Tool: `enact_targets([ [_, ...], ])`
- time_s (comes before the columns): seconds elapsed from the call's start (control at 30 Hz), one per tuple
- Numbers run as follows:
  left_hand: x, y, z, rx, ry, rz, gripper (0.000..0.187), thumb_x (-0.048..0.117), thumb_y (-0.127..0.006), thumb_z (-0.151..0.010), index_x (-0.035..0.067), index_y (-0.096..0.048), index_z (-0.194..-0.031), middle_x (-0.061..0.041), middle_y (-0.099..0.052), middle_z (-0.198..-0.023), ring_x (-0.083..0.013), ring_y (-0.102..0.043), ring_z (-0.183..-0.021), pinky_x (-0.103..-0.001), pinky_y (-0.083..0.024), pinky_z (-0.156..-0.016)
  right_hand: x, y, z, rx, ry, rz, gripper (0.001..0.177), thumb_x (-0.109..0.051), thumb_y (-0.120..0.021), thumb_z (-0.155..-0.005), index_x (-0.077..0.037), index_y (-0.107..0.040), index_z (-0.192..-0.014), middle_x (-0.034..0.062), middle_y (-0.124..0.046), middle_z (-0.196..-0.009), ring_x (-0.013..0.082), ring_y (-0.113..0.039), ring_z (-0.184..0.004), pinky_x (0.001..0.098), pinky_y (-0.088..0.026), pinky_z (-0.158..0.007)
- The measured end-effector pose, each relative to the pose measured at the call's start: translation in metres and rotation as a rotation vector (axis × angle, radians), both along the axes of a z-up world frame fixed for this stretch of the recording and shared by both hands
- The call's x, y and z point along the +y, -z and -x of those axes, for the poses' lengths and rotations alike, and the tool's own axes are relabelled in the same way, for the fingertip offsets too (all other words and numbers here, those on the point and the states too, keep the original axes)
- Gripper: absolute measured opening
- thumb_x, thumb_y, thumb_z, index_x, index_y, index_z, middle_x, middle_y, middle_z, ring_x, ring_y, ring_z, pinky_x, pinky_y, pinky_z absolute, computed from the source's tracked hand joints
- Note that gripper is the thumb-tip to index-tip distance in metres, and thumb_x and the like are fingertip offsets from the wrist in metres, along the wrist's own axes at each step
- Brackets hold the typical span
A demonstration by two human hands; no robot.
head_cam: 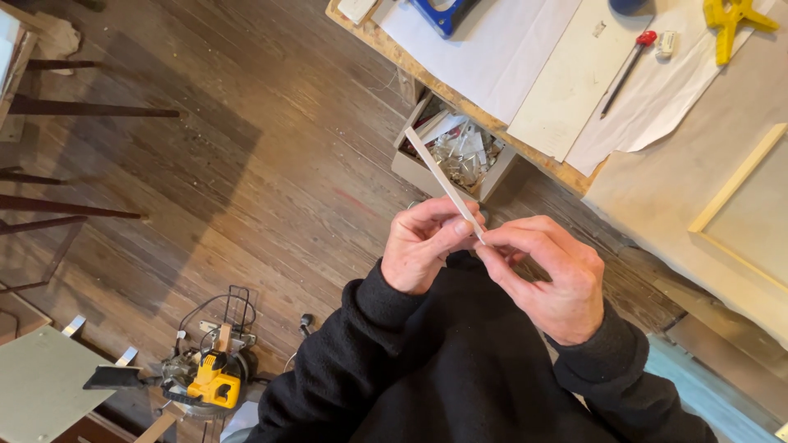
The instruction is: Cutting a thin plastic strip with a utility knife and fitting it into a wooden picture frame.
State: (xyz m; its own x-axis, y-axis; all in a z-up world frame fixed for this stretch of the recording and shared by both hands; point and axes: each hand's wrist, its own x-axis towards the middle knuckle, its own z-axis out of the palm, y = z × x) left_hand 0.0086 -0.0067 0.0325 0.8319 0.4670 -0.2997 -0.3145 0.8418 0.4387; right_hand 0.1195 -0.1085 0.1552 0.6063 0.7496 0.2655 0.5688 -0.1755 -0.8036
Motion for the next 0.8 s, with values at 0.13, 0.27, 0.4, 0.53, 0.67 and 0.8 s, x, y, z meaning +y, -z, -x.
enact_targets([
  [0.13,-0.001,0.001,-0.002,0.004,-0.002,-0.019,0.025,-0.01,-0.076,-0.096,-0.016,-0.072,-0.12,-0.027,-0.076,-0.105,-0.0323,-0.08,-0.093,-0.051,-0.072,-0.078,-0.001,0.0,-0.002,0.01,0.0,-0.002,0.015,0.009,-0.084,-0.086,0.0,-0.081,-0.097,0.011,-0.076,-0.086,0.0182,-0.07,-0.065,0.0267,-0.063,-0.057],
  [0.27,-0.001,-0.003,-0.003,0.019,0.001,-0.042,0.024,-0.011,-0.076,-0.095,-0.016,-0.073,-0.118,-0.027,-0.075,-0.104,-0.0312,-0.079,-0.091,-0.052,-0.072,-0.078,-0.003,-0.001,-0.003,0.015,-0.006,0.007,0.014,0.009,-0.085,-0.087,0.001,-0.081,-0.098,0.0114,-0.076,-0.086,0.0191,-0.071,-0.065,0.0276,-0.063,-0.057],
  [0.4,0.0,-0.002,-0.006,0.012,0.001,-0.065,0.024,-0.011,-0.077,-0.094,-0.018,-0.072,-0.117,-0.029,-0.075,-0.102,-0.0308,-0.079,-0.089,-0.054,-0.071,-0.077,-0.004,0.001,-0.006,0.029,-0.013,0.003,0.013,0.008,-0.085,-0.087,0.0,-0.08,-0.096,0.0114,-0.075,-0.084,0.0199,-0.07,-0.064,0.0285,-0.063,-0.057],
  [0.53,-0.001,0.002,-0.008,0.006,0.001,-0.057,0.025,-0.012,-0.076,-0.095,-0.018,-0.072,-0.118,-0.028,-0.075,-0.103,-0.0319,-0.08,-0.09,-0.054,-0.071,-0.077,-0.006,0.003,-0.007,0.018,-0.01,-0.011,0.013,0.009,-0.085,-0.086,-0.001,-0.08,-0.094,0.0106,-0.076,-0.084,0.0194,-0.071,-0.064,0.0292,-0.063,-0.057],
  [0.67,-0.005,-0.001,-0.005,0.03,-0.012,-0.033,0.025,-0.01,-0.077,-0.095,-0.017,-0.072,-0.118,-0.027,-0.076,-0.102,-0.0316,-0.08,-0.088,-0.053,-0.072,-0.077,-0.006,-0.003,-0.003,-0.014,0.006,-0.01,0.018,0.007,-0.086,-0.087,0.0,-0.081,-0.103,0.0118,-0.076,-0.088,0.021,-0.071,-0.066,0.0315,-0.063,-0.059],
  [0.8,-0.005,0.0,-0.009,0.002,-0.004,-0.035,0.025,-0.01,-0.075,-0.097,-0.018,-0.071,-0.12,-0.028,-0.075,-0.1,-0.0338,-0.08,-0.087,-0.053,-0.071,-0.078,-0.009,0.0,-0.006,-0.143,-0.019,-0.009,0.014,0.007,-0.085,-0.088,-0.002,-0.084,-0.1,0.012,-0.079,-0.093,0.023,-0.076,-0.069,0.0329,-0.063,-0.062],
])
